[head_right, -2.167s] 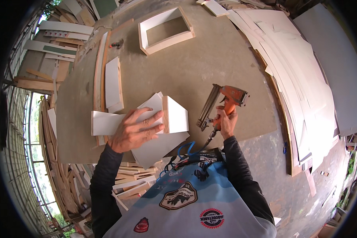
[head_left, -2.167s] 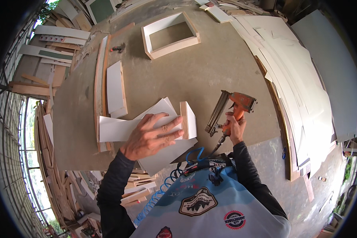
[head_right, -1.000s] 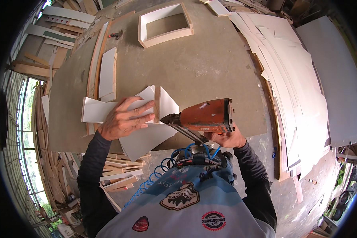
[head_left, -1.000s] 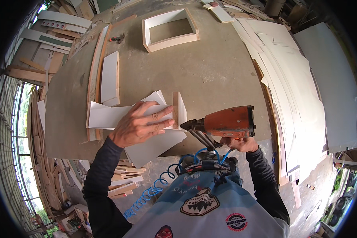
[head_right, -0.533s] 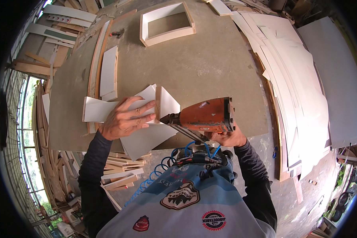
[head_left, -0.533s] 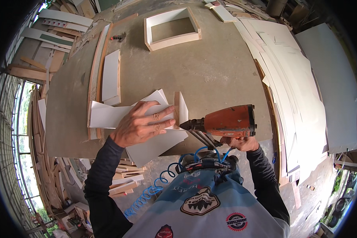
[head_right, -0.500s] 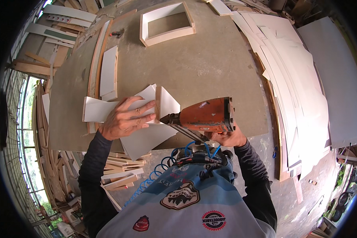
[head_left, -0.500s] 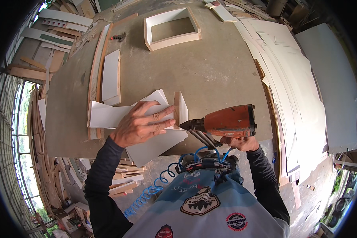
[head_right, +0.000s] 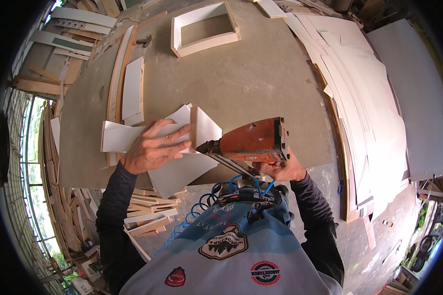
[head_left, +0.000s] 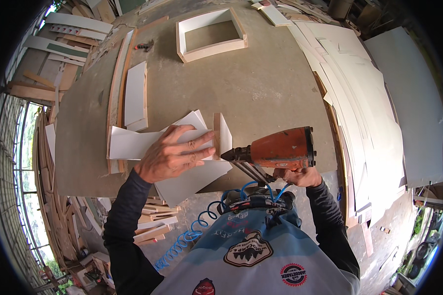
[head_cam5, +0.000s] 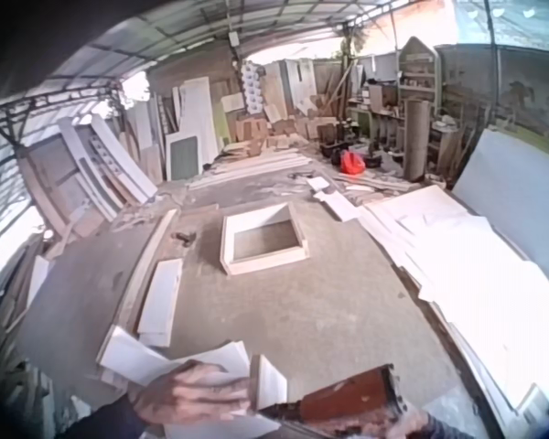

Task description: The person joins wooden panels together by hand and secures them using a pneumatic nail gun. The person positions a small square wooden base onto a white frame and uses the nail gun to fasten the pieces.

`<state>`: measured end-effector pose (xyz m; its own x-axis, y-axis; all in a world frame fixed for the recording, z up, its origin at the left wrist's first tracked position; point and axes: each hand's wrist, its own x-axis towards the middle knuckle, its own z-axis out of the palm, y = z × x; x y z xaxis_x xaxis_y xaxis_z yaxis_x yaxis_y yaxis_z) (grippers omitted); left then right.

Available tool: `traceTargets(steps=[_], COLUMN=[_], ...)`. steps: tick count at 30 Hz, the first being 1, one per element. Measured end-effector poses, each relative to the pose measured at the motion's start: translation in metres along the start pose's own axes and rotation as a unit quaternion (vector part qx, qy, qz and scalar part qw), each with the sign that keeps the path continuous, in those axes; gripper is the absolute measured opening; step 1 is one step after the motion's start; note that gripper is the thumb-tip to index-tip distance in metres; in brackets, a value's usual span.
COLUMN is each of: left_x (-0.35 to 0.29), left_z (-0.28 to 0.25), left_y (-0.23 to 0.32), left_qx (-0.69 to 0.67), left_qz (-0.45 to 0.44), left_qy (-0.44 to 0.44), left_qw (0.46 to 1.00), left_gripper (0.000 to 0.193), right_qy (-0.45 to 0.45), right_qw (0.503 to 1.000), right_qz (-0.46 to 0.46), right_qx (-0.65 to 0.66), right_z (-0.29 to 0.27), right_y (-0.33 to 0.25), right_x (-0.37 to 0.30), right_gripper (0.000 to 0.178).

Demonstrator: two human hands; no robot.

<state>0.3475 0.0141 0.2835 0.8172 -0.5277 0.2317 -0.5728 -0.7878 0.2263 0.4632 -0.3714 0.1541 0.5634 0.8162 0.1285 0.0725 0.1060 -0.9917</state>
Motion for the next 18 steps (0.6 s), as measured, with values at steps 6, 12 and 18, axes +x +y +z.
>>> traceTargets(steps=[6,12,18], left_x=[-0.005,-0.004,-0.004], left_z=[0.004,0.004,0.003], left_y=[-0.004,-0.004,-0.004], left_qx=[-0.016,-0.015,-0.019], left_qz=[-0.005,-0.007,-0.01], left_qy=[-0.004,-0.008,-0.01], left_qw=[1.0,1.0,1.0], left_gripper=[0.051,0.054,0.054], right_qy=[0.004,0.008,0.027], right_qw=[0.999,0.999,0.998], right_qz=[0.037,0.033,0.057], right_qx=[0.022,0.003,0.029], right_z=[0.001,0.002,0.007], right_y=[0.009,0.011,0.005], right_x=[0.0,-0.002,-0.002], right_gripper=[0.037,0.039,0.04])
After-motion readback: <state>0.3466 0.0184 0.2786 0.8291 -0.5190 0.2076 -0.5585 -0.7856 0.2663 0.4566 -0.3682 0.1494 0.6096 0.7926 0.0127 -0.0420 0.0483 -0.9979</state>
